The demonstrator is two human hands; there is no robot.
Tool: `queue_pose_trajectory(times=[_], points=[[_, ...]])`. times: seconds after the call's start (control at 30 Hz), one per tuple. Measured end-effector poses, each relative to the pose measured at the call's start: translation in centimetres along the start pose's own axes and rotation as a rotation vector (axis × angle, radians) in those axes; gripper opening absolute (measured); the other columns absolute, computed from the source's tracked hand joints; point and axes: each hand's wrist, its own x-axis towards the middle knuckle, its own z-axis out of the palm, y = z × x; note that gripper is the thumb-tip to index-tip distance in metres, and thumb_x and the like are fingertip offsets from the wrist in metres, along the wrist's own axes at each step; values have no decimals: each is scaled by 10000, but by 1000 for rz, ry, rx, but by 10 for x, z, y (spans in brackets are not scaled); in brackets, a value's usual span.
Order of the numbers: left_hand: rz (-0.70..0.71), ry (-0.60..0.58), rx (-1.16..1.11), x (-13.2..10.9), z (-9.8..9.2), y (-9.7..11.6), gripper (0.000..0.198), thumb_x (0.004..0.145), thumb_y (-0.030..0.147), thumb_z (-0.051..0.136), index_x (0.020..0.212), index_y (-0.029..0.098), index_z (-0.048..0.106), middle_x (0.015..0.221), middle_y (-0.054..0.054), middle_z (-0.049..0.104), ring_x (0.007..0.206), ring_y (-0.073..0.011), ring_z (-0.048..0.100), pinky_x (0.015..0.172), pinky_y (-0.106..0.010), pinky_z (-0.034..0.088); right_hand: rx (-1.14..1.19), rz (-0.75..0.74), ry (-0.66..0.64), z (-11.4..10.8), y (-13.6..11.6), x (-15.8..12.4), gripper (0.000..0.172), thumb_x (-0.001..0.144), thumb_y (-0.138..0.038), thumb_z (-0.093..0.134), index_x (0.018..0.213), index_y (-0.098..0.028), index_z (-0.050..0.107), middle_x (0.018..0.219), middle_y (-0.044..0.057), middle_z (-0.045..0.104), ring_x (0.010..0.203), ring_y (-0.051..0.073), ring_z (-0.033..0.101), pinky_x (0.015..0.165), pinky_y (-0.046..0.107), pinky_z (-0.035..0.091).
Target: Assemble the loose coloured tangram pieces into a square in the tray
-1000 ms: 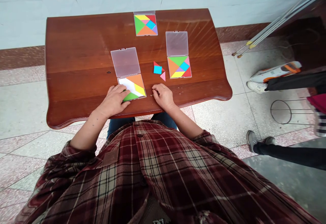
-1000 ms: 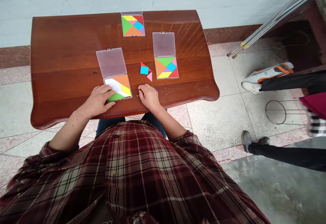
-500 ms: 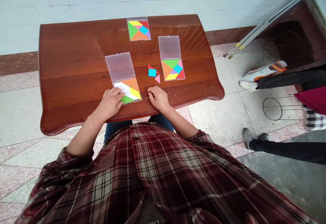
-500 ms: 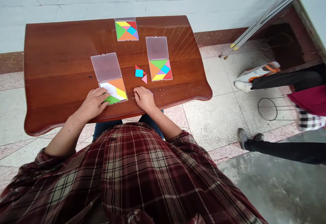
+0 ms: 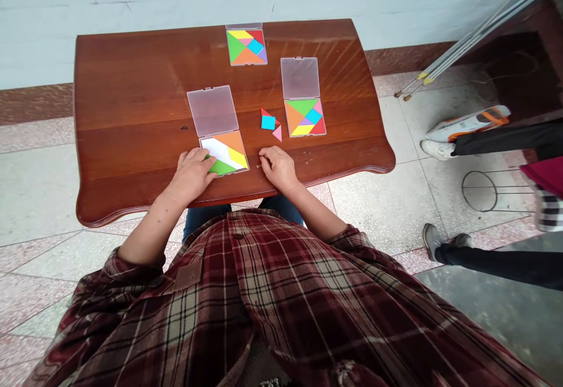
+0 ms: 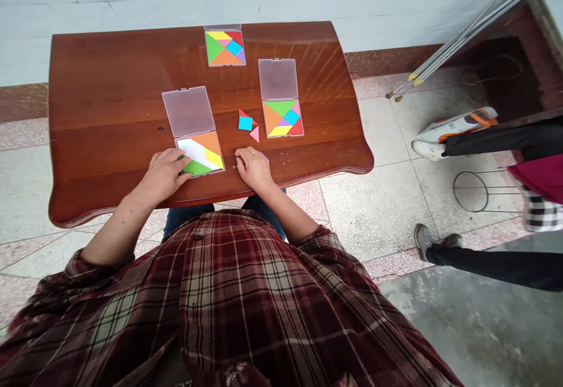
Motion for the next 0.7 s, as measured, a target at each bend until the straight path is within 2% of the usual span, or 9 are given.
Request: queue_pose_trajectory(times=[0.2, 0.43, 0.7], points=[[-34, -51, -12, 0, -5, -1, 396, 902, 252, 547, 1277, 146, 611, 1447, -166, 512, 1384, -349, 408, 1141, -543, 342, 4, 3, 7, 0, -1, 0, 191, 909, -186, 456, 929, -214, 643, 919, 77, 687, 879, 222, 621, 821, 325, 475], [18, -119, 32, 6, -11, -9, 413, 900, 233, 530, 1310, 200, 575, 1457, -118, 519, 1397, -317, 390, 1144, -538, 339, -14, 8, 8, 0, -1, -1, 183, 911, -191, 463, 927, -218, 643, 909, 75, 683, 863, 223, 623, 808, 327, 476], [-19, -60, 44, 9, -9, -4, 364, 894, 216, 523, 1241, 182, 624, 1363, -142, 572, 1362, -331, 415, 1156, -586, 311, -20, 15, 0, -1, -2, -2, 192, 917, -193, 452, 933, -217, 643, 917, 76, 678, 862, 220, 623, 812, 324, 475]])
